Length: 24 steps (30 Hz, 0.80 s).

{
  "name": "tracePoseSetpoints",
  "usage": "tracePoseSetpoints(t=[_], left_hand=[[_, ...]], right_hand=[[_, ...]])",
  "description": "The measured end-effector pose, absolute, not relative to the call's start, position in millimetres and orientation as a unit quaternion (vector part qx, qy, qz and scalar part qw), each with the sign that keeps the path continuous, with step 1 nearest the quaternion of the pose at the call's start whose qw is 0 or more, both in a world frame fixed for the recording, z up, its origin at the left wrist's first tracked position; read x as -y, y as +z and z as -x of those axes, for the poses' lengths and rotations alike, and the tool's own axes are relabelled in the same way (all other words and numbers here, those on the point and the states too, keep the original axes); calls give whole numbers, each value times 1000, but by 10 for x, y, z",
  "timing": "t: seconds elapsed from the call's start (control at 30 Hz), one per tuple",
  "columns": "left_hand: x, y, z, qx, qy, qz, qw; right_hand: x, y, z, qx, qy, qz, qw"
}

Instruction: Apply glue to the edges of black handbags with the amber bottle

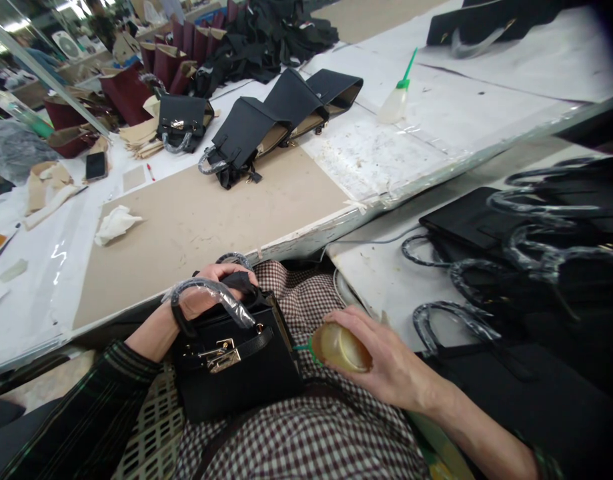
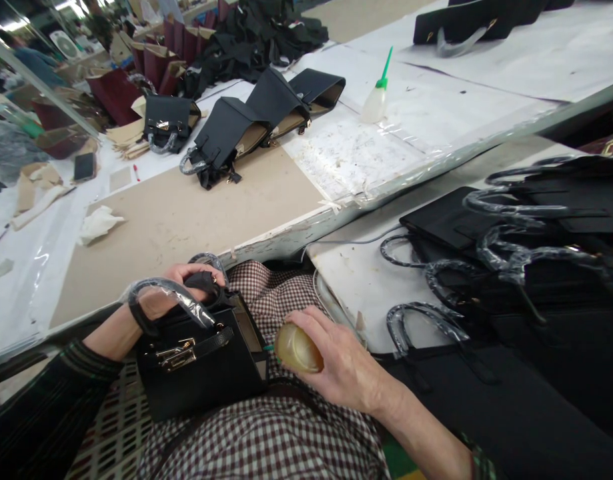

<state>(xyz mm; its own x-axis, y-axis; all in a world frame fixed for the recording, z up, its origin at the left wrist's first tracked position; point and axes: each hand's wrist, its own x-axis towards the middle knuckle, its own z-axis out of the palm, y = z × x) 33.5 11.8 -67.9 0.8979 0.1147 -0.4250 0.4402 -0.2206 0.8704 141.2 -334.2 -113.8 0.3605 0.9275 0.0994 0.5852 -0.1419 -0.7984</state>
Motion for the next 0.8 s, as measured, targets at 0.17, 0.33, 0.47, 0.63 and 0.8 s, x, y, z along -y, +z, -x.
tracePoseSetpoints(t=[0.17,0.33,0.47,0.63,0.8], left_hand=[[-27,-558,-303,-167,-131,-802,558],[72,-324,-162,-125,-124,-847,502],[208,-65,106,-21,-61,-885,461],[444,156,446,27,41,-939,341],[589,-12,610,69,81,-928,357]], right_hand=[[3269,-1076,-1440,466,269,741,402],[3193,-1000,-1559,339,361,761,419],[3256,-1029,-1606,238,433,719,489],[3463,-1133,-1573,130,386,716,567],[3554,-1175,-1508,119,318,759,555]])
